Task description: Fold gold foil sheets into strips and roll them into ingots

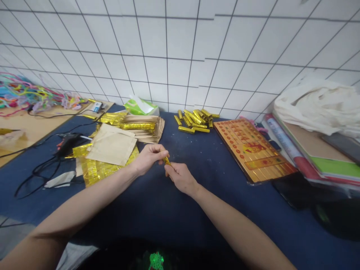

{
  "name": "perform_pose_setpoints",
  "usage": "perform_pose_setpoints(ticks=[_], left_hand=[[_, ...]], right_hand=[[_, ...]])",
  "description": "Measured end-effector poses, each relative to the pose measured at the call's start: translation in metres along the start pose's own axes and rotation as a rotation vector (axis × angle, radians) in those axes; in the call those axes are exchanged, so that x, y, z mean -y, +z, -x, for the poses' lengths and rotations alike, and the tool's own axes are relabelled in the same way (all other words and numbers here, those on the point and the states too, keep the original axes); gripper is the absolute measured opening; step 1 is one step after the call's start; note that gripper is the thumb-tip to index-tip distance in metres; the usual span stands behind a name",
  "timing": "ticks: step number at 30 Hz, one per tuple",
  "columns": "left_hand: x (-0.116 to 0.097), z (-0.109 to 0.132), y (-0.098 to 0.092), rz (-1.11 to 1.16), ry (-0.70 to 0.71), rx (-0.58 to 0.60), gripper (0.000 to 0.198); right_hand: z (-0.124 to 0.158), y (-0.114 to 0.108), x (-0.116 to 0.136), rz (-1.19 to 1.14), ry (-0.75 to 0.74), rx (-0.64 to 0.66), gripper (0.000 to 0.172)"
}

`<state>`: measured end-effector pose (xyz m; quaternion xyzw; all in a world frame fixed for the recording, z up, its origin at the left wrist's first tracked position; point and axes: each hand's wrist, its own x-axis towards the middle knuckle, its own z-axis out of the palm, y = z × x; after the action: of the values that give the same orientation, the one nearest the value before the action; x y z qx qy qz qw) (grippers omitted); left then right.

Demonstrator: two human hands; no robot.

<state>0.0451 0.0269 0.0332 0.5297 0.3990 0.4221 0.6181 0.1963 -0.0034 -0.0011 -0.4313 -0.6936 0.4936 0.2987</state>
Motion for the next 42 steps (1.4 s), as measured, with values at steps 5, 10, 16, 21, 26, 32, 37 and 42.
perform_pose_setpoints(ticks=[5,10,16,21,26,32,37,42], left_hand=[[0.003,-0.001,-0.005,-0.004,0.01,-0.043,0.034],[0.005,-0.003,-0.013,-0.075,-0.064,0.085,0.035],[0.01,-0.005,-0.014,-0.163,-0.024,0.024,0.035],[0.014,-0.001,-0.003,-0.214,-0.001,0.015,0.03],[0.014,0.001,0.0,-0.198,-0.022,0.013,0.029],[0.016,-0.006,-0.01,-0.146,0.053,-0.13,0.033],[0.018,-0.014,-0.02,-0.091,0.033,-0.237,0.036],[0.021,-0.01,-0.014,-0.128,-0.042,-0.117,0.034]], right_hand=[[-0.003,-0.007,0.002,0.179,-0.069,0.005,0.033],[-0.002,-0.012,-0.001,0.231,-0.054,0.056,0.033],[-0.002,-0.011,-0.005,0.173,0.004,0.048,0.037],[-0.002,-0.006,-0.006,0.159,0.032,0.029,0.035],[-0.002,-0.005,-0.007,0.15,0.041,0.039,0.037],[-0.004,-0.006,-0.009,0.072,0.08,-0.027,0.04],[-0.008,-0.008,-0.008,0.071,0.018,-0.189,0.042],[-0.022,-0.034,-0.01,0.0,-0.038,-0.48,0.043]])
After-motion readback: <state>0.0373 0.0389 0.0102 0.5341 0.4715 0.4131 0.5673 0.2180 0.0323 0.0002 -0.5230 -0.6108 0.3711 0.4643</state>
